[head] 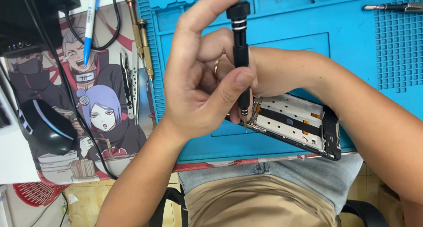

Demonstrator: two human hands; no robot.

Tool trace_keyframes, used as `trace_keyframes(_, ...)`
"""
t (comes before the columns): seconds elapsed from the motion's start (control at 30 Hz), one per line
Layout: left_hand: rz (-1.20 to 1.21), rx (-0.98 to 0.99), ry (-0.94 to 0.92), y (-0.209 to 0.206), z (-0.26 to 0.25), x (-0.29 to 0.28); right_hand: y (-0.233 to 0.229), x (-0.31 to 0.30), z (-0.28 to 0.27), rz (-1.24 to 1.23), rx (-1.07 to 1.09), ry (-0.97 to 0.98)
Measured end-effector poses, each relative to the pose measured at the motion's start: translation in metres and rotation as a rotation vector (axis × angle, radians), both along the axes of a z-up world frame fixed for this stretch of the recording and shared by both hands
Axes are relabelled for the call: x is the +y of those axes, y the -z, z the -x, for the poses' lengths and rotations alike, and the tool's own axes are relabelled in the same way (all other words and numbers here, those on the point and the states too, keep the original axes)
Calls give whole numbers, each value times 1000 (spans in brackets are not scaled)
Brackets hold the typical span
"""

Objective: The person uses a screwdriver to remove and reattach screws on a disassembled smartphone placed on a blue work mat. They handle the phone's internal components and casing, occasionally lifting and rotating the device to access different areas.

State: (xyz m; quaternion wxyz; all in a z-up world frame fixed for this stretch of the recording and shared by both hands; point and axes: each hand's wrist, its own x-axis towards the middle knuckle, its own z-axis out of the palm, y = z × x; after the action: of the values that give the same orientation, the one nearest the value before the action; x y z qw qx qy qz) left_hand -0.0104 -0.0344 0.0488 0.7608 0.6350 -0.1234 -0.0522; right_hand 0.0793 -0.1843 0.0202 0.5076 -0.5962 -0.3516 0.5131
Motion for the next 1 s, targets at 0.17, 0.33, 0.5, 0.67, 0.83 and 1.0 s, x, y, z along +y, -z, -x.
trace_keyframes(0.17,-110,-75,-14,7,-2,-1,12,-4,-5,-56,-203,-87)
trace_keyframes(0.33,-200,-105,-12,9,-4,-2,17,-8,-6,-43,-180,-102)
trace_keyframes(0.5,-181,-111,-7,12,-4,-3,23,-12,-4,-46,-128,-80)
trace_keyframes(0.67,-173,-119,21,17,-4,-4,19,-11,-8,-28,-262,-171)
trace_keyframes(0.83,-182,-122,19,18,-5,-4,20,-13,-6,-68,-136,-62)
trace_keyframes(1.0,-199,-94,24,16,-6,-4,28,-13,-7,25,-165,-107)
